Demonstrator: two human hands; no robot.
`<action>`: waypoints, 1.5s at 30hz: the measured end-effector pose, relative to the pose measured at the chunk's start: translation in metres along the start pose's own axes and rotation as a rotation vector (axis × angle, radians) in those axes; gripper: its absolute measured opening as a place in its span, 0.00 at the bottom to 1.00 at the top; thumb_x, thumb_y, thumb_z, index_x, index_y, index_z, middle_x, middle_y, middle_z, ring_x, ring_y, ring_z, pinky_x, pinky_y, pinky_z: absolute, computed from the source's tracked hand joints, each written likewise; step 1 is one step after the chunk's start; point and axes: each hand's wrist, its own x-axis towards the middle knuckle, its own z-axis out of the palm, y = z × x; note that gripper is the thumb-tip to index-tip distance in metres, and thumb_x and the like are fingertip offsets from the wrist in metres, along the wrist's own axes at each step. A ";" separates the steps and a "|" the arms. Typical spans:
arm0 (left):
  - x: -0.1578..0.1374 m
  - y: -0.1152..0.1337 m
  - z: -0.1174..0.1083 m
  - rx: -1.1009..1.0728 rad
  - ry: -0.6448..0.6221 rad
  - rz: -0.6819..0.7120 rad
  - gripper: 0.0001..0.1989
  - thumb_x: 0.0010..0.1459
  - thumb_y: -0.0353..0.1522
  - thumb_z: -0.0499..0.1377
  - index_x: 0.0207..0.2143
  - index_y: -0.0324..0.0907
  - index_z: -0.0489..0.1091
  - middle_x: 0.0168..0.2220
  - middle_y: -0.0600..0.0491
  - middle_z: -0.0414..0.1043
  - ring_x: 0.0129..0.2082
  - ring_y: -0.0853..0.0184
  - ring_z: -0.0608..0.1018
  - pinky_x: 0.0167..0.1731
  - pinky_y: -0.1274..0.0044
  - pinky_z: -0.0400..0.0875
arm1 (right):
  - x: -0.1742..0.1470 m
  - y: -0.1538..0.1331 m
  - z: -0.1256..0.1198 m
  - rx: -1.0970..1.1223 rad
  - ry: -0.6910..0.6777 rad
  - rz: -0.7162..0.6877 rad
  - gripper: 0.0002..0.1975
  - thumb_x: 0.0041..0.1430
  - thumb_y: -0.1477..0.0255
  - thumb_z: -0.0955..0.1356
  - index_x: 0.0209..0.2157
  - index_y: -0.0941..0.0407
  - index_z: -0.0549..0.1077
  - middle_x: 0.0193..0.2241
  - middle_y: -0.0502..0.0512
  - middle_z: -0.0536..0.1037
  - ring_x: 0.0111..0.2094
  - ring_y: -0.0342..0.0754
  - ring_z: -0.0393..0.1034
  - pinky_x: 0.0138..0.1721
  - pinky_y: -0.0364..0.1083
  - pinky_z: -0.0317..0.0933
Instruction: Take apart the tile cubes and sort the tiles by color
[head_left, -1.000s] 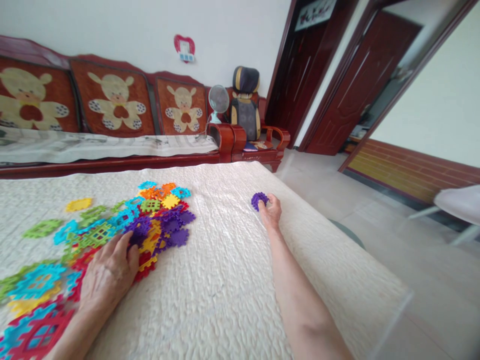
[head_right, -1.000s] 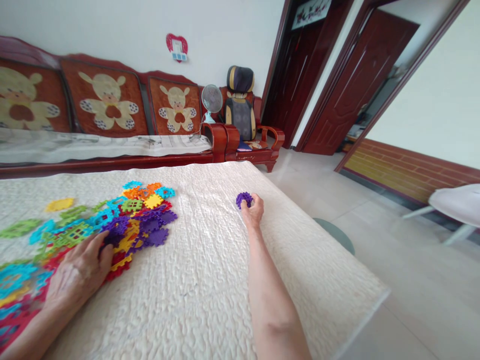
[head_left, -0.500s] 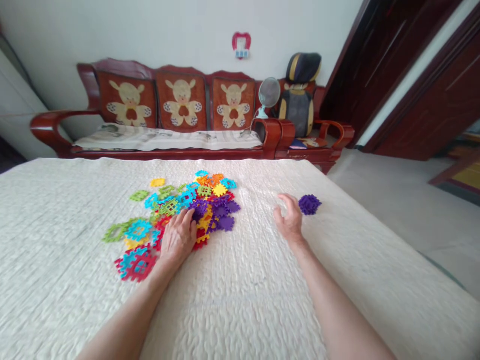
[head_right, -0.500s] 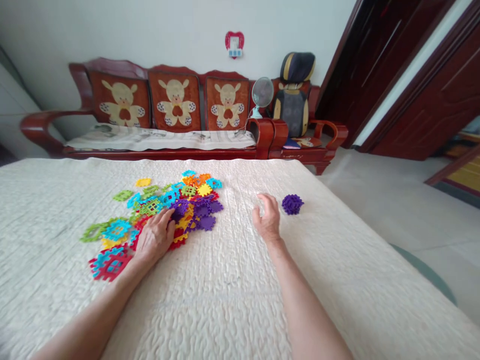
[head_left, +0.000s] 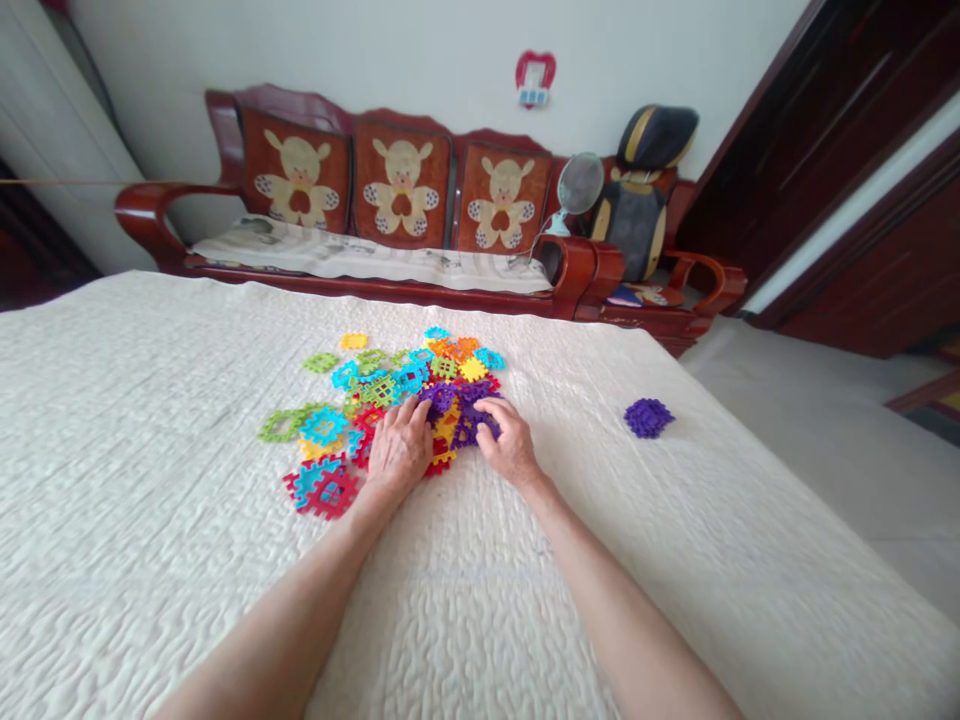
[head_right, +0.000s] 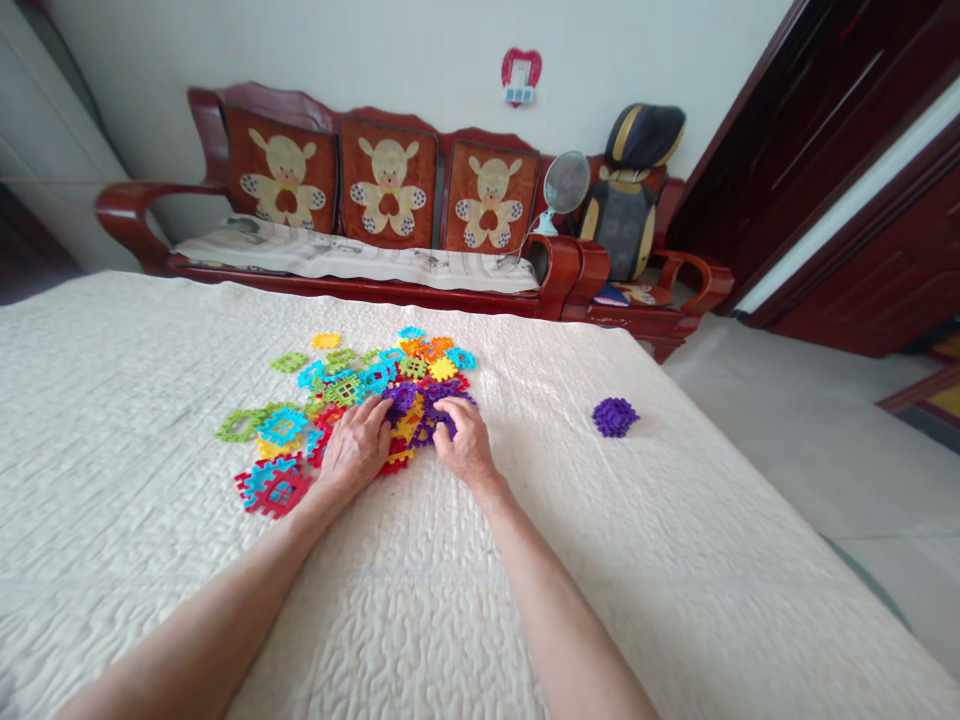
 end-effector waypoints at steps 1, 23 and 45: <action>0.000 0.000 0.000 -0.002 -0.001 -0.005 0.23 0.65 0.32 0.48 0.60 0.41 0.66 0.62 0.45 0.67 0.58 0.53 0.71 0.56 0.60 0.69 | -0.001 -0.004 0.001 0.029 0.015 -0.004 0.17 0.52 0.78 0.63 0.44 0.55 0.74 0.46 0.59 0.78 0.50 0.53 0.72 0.56 0.54 0.67; 0.001 -0.001 -0.002 -0.093 -0.032 0.126 0.24 0.65 0.29 0.48 0.61 0.46 0.66 0.62 0.50 0.68 0.60 0.56 0.69 0.57 0.61 0.68 | 0.008 -0.005 0.019 0.012 0.060 0.065 0.13 0.65 0.67 0.63 0.46 0.54 0.75 0.45 0.59 0.81 0.47 0.52 0.75 0.52 0.53 0.67; 0.000 -0.001 0.001 -0.083 -0.006 0.121 0.21 0.66 0.31 0.47 0.58 0.44 0.69 0.61 0.49 0.70 0.58 0.57 0.72 0.58 0.62 0.68 | -0.018 0.061 -0.042 -0.426 -0.027 0.364 0.34 0.44 0.68 0.70 0.56 0.55 0.66 0.49 0.63 0.73 0.53 0.63 0.67 0.56 0.64 0.60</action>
